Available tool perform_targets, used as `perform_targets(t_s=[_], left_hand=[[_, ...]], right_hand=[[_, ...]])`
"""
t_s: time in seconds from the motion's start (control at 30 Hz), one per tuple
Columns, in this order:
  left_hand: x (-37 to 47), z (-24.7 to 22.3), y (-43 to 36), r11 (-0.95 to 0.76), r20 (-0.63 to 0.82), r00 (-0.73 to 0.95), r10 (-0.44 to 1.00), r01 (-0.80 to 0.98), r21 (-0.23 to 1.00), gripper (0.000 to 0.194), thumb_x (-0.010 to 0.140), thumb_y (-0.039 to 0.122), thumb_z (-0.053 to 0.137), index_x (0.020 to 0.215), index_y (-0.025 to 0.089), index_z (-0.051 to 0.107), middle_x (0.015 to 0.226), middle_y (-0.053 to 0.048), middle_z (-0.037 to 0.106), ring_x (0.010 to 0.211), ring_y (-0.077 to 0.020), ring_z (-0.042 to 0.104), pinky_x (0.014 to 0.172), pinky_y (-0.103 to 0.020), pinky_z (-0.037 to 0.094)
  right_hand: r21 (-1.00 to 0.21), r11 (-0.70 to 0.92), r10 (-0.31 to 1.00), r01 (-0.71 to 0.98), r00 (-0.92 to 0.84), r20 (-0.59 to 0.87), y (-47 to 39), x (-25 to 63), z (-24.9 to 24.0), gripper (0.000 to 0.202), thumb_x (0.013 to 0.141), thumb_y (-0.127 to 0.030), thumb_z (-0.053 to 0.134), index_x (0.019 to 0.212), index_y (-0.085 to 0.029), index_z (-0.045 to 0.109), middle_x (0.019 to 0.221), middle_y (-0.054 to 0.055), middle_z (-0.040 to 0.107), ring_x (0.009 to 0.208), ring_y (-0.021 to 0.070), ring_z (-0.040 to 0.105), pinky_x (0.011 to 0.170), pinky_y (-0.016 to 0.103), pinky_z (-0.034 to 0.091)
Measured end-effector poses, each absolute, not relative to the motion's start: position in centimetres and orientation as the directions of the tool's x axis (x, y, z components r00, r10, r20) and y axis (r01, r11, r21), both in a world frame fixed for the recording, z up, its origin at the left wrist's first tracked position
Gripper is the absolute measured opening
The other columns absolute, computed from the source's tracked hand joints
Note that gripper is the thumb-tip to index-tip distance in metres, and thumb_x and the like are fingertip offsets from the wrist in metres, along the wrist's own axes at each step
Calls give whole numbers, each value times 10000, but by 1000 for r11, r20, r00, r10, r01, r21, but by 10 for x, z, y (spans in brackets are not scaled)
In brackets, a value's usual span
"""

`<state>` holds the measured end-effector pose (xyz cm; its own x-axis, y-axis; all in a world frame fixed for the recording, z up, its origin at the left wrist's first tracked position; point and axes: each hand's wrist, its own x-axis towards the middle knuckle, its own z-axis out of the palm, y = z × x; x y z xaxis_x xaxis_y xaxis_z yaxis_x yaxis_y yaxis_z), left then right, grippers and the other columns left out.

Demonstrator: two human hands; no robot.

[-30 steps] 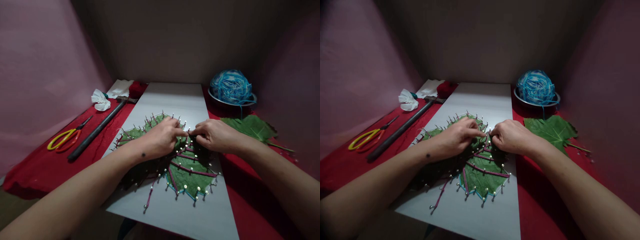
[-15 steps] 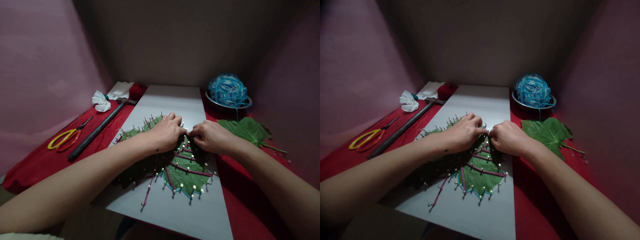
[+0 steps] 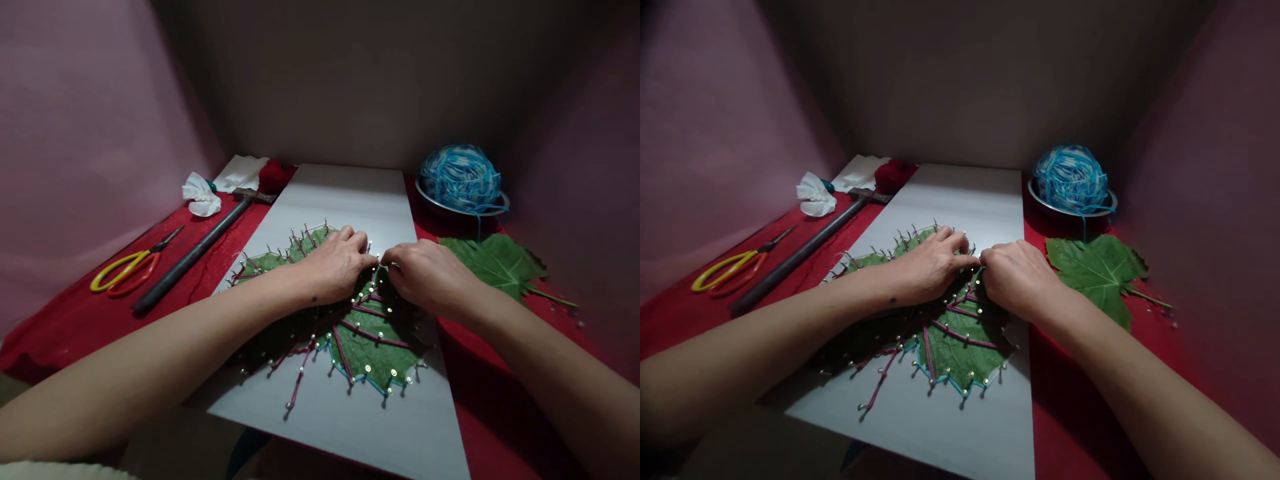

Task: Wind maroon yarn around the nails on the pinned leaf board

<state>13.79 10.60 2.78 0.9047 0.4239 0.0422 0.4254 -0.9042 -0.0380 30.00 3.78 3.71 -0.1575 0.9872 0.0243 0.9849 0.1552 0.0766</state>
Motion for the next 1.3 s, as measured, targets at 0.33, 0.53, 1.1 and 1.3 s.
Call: perform_targets(t_s=[0.33,0.53,1.1,1.3], left_hand=[[136,23,112,-922,68,921,384,379,79,409,846,91,431,1150,265,642,1074,-75,540,1005,-229,422,887,-346,380],[136,25,115,-906,162,893,420,403,125,303,816,52,455,1013,144,667,1058,-90,589,998,-219,442,900,-321,390],[139,29,103,-908,-8,908,420,420,-8,339,873,149,409,1104,234,643,1057,-102,512,1005,-260,409,827,-390,365],[139,29,102,-905,-7,905,426,426,-13,313,884,170,399,1073,206,647,1076,-117,516,1004,-268,412,842,-409,364]], right_hand=[[-53,110,994,992,-109,21,47,307,31,324,796,-178,456,900,-252,753,803,53,738,715,193,642,612,275,353],[-79,109,994,991,-109,7,48,308,31,319,762,-165,466,877,-232,756,778,62,732,690,181,631,624,263,372],[-51,-87,986,995,93,137,65,304,34,305,776,-248,484,896,-226,763,781,79,737,729,221,653,587,290,351],[62,1,996,998,-7,92,66,290,36,315,831,-255,450,921,-227,750,826,97,740,760,234,671,549,282,332]])
